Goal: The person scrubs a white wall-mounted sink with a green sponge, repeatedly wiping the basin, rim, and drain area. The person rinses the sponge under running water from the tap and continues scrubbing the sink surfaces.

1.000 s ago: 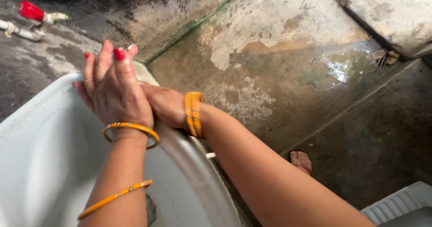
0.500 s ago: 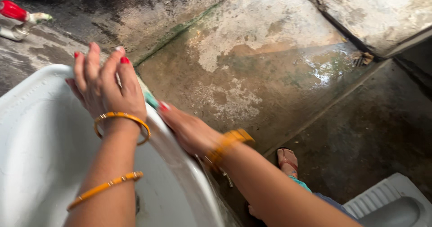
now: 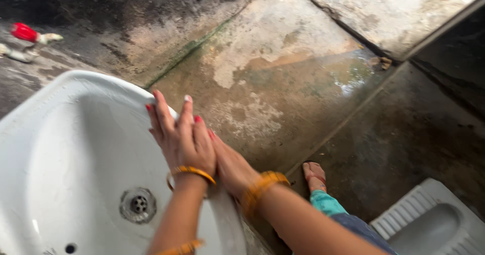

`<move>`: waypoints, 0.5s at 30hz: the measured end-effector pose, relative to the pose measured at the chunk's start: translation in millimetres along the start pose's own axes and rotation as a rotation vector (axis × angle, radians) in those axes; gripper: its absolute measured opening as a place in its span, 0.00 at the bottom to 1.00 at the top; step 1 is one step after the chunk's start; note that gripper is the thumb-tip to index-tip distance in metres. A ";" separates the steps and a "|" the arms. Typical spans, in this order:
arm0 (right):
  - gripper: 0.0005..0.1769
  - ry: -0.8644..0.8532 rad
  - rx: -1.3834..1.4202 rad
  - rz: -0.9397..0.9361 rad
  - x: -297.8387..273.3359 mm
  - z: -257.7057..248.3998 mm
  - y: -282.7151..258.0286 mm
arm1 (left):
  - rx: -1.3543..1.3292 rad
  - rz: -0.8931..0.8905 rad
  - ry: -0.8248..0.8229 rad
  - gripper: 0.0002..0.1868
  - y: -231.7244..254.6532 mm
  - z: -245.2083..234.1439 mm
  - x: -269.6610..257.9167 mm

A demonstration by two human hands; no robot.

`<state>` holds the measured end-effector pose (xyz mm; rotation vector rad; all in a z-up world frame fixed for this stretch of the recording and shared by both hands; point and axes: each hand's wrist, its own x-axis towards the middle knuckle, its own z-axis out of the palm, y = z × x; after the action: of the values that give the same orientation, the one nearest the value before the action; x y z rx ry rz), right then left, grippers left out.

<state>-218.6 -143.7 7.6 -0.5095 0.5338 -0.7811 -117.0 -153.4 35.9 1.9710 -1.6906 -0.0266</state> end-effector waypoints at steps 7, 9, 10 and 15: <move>0.40 0.082 0.010 0.098 17.7 -9.0 5.9 | -0.017 0.029 -0.035 0.26 -7.5 10.5 -0.9; 0.41 0.174 -0.022 0.174 -25.6 -2.9 13.3 | -0.025 0.074 -0.071 0.27 1.1 -1.0 -25.5; 0.42 0.129 0.049 0.082 -50.3 4.8 17.0 | -0.045 0.090 -0.107 0.27 10.9 -6.6 -45.6; 0.49 0.136 0.027 0.089 -98.3 24.8 13.1 | -0.216 0.002 -0.249 0.34 36.5 -35.1 -89.2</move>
<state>-254.9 -55.1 43.6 -0.4064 0.6670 -0.7403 -156.9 -60.3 51.8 1.8634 -1.7590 -0.4522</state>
